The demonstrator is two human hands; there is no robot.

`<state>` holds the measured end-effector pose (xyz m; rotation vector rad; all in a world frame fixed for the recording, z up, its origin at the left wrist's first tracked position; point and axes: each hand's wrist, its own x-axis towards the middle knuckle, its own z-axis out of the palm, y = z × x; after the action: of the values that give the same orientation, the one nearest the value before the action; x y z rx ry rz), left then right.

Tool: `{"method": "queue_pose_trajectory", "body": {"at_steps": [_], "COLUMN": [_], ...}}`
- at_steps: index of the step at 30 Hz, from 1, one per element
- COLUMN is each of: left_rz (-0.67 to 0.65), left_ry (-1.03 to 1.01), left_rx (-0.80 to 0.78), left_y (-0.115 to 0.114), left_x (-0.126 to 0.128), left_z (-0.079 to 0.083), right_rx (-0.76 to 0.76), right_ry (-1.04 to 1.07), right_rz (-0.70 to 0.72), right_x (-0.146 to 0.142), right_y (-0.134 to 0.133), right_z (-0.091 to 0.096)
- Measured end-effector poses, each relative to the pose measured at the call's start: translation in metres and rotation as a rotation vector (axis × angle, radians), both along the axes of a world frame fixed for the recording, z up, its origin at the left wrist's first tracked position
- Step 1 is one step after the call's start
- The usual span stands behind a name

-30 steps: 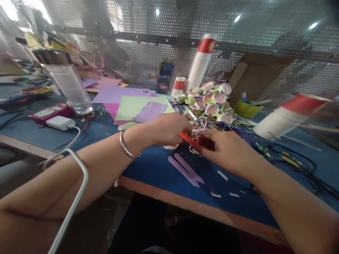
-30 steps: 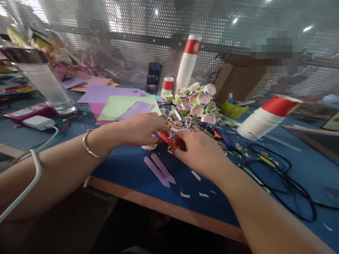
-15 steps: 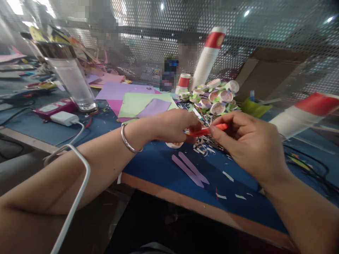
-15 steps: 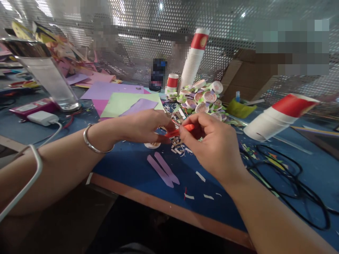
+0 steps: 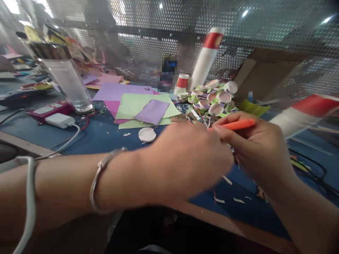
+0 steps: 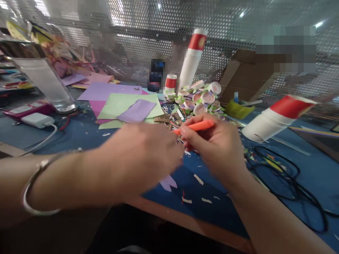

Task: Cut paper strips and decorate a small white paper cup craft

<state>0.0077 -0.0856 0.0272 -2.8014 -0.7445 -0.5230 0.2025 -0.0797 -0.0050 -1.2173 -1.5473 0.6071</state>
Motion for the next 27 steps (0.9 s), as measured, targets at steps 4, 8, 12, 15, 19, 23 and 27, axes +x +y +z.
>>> {"method": "queue_pose_trajectory", "body": {"at_steps": [4, 8, 12, 15, 19, 23, 27], "left_rz": [-0.19, -0.151, -0.114, -0.104, -0.117, -0.102, -0.089], "left_ry": [0.09, 0.165, 0.181, 0.146, 0.135, 0.089, 0.086], "left_rx": [0.113, 0.192, 0.238, 0.28, 0.279, 0.248, 0.252], "left_y": [-0.037, -0.046, -0.042, -0.037, -0.033, -0.031, -0.028], "left_x": [0.002, -0.007, -0.013, -0.015, -0.016, -0.016, -0.013], "left_z": [-0.037, -0.066, -0.077, -0.08, -0.082, -0.085, -0.086], "right_rx": [-0.114, -0.175, -0.192, -0.141, -0.138, -0.125, -0.139], "right_ry": [-0.038, -0.047, -0.168, -0.297, -0.368, -0.366, -0.363], "right_rz": [0.119, 0.153, 0.163, 0.169, 0.175, 0.165, 0.154], "right_x": [-0.002, -0.004, -0.006, -0.009, -0.011, -0.011, -0.012], "right_y": [-0.002, -0.002, -0.001, -0.001, 0.001, 0.003, 0.003], "right_z": [-0.003, -0.004, -0.004, -0.004, -0.005, -0.007, -0.008]}}
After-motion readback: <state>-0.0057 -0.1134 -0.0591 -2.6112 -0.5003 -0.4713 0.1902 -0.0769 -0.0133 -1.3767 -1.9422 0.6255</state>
